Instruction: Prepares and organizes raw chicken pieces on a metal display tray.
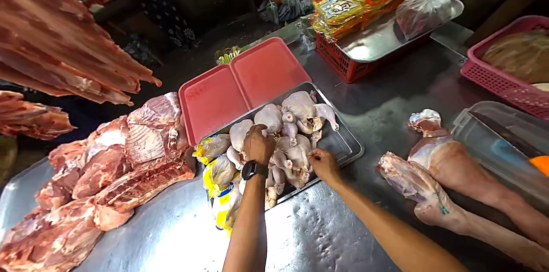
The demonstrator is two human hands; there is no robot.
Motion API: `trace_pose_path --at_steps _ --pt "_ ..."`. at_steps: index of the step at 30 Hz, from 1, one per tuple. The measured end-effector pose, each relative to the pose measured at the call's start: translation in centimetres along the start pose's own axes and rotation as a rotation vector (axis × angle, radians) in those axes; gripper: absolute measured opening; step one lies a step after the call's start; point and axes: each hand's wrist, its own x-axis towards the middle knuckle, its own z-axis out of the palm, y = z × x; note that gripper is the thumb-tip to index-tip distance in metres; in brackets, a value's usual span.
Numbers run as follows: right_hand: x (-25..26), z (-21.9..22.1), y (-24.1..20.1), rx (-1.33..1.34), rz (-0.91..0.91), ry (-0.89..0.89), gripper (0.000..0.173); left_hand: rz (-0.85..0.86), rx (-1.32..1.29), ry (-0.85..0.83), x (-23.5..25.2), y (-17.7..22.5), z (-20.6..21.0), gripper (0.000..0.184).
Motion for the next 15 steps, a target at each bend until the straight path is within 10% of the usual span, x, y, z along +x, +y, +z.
trace_pose_path --at_steps 8,15 --pt "-1.3 0.8 1.5 0.014 -0.094 -0.022 0.023 0.073 0.545 -0.157 1.0 2.1 3.2 0.020" --pt "-0.9 1.9 2.2 0.014 -0.173 0.051 0.021 -0.073 0.015 -0.092 0.0 0.3 1.1 0.028"
